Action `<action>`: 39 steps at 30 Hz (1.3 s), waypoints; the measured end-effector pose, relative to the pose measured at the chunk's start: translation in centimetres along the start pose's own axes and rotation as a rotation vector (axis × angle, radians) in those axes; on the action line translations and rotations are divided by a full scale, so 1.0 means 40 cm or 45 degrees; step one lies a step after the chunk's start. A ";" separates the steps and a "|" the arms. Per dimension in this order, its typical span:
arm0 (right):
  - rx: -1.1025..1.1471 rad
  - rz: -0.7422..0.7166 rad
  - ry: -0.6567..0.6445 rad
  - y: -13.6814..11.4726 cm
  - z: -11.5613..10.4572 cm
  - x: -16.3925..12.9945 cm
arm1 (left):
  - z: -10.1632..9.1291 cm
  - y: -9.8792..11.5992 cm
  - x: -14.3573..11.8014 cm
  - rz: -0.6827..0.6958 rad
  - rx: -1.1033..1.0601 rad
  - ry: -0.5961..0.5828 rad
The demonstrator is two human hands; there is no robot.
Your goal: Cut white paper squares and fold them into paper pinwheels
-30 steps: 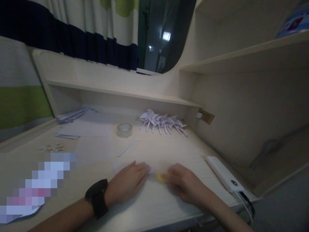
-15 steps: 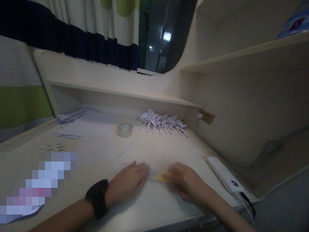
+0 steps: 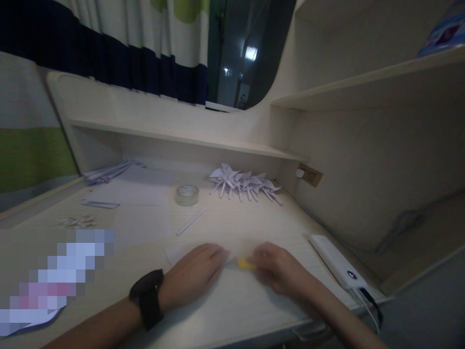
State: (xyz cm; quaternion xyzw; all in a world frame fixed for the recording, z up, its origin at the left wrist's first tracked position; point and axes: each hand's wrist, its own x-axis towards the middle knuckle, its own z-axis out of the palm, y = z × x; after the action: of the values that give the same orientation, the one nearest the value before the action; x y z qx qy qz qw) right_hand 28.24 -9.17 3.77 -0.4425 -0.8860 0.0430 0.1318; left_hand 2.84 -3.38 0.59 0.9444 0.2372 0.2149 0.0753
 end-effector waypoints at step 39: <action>0.001 0.016 0.083 0.015 0.023 -0.005 | -0.017 0.030 -0.014 -0.067 -0.047 -0.153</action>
State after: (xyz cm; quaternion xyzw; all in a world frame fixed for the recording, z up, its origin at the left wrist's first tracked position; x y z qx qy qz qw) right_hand 28.58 -8.94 2.74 -0.4492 -0.8784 0.0296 0.1606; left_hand 2.61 -4.67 1.28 0.9475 0.2530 0.1601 0.1125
